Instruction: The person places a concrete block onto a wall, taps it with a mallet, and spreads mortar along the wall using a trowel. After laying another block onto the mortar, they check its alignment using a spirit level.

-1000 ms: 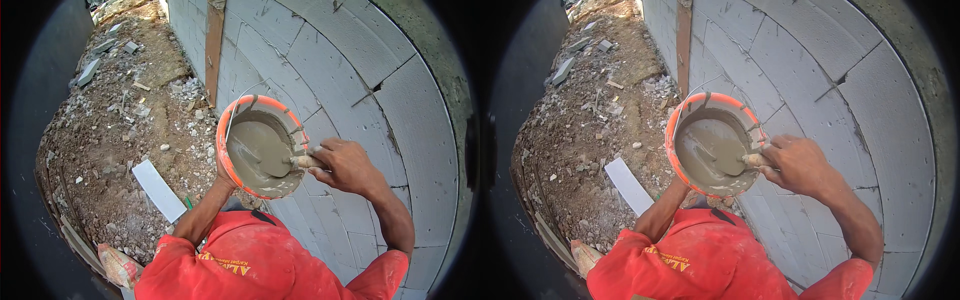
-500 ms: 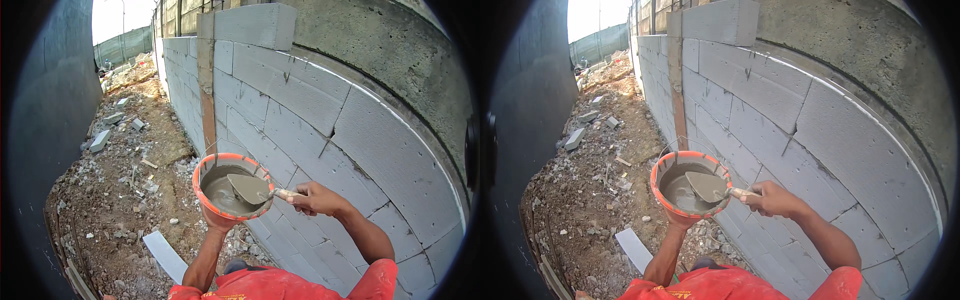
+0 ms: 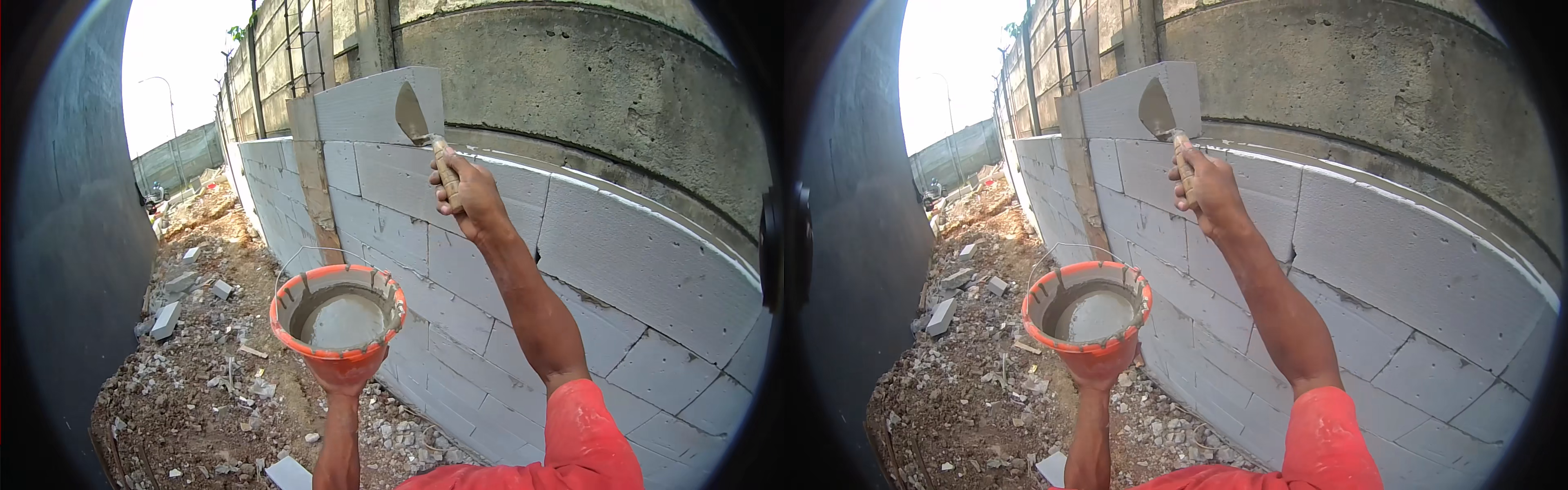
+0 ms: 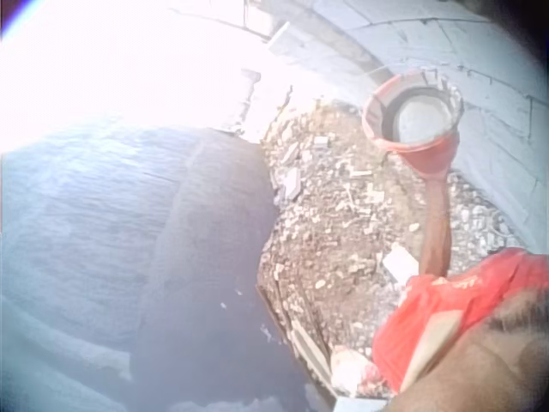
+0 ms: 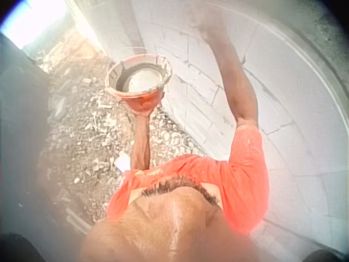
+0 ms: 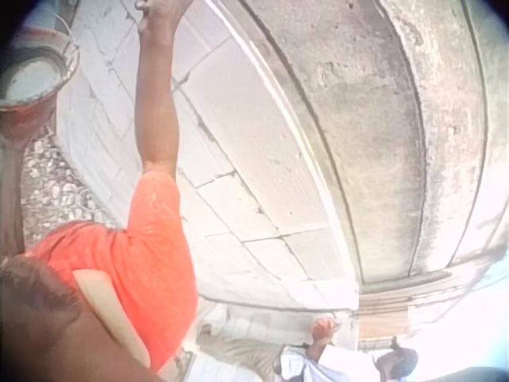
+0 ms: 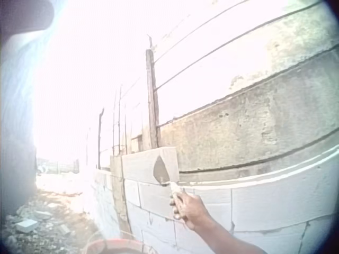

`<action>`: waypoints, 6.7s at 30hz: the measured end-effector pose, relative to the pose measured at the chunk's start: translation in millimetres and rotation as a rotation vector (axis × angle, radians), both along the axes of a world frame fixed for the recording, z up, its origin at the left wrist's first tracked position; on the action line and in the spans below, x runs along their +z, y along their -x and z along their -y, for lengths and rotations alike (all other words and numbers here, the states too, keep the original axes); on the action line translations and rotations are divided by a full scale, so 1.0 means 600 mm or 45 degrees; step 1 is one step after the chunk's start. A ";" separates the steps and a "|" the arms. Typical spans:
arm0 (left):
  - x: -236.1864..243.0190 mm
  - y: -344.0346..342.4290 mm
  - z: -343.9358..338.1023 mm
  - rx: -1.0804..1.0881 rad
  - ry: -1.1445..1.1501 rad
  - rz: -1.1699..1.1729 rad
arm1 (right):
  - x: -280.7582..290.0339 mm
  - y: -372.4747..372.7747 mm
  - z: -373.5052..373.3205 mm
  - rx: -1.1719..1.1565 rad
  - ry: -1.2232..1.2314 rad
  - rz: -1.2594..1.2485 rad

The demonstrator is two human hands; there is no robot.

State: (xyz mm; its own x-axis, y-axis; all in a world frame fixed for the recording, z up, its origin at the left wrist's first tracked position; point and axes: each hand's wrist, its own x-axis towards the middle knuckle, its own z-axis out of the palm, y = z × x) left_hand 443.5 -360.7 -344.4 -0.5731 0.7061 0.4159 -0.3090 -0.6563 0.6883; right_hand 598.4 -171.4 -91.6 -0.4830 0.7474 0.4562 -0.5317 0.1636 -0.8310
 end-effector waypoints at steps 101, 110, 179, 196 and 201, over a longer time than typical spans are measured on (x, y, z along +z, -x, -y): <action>-0.079 0.004 0.218 0.311 -0.030 0.205 | -0.286 0.251 0.100 -0.167 0.173 0.052; -0.206 0.021 0.210 0.096 -0.059 0.669 | -0.245 0.058 0.165 0.468 -1.141 1.475; -0.078 -0.041 0.154 0.088 0.009 0.152 | 0.108 0.208 -0.117 -0.538 -0.118 -0.037; -0.064 -0.039 0.168 0.132 0.003 0.011 | 0.238 0.227 -0.141 0.103 0.222 -0.665; -0.050 -0.029 0.180 0.144 -0.050 -0.099 | 0.207 0.176 -0.129 -0.372 -0.121 -0.068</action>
State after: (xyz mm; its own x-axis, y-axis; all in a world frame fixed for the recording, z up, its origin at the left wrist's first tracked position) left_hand 461.1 -468.4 -374.3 -0.6130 0.6210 0.4885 -0.1781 -0.7109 0.6804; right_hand 492.5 -94.0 32.8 -0.2275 0.8038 0.5497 -0.4936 0.3914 -0.7766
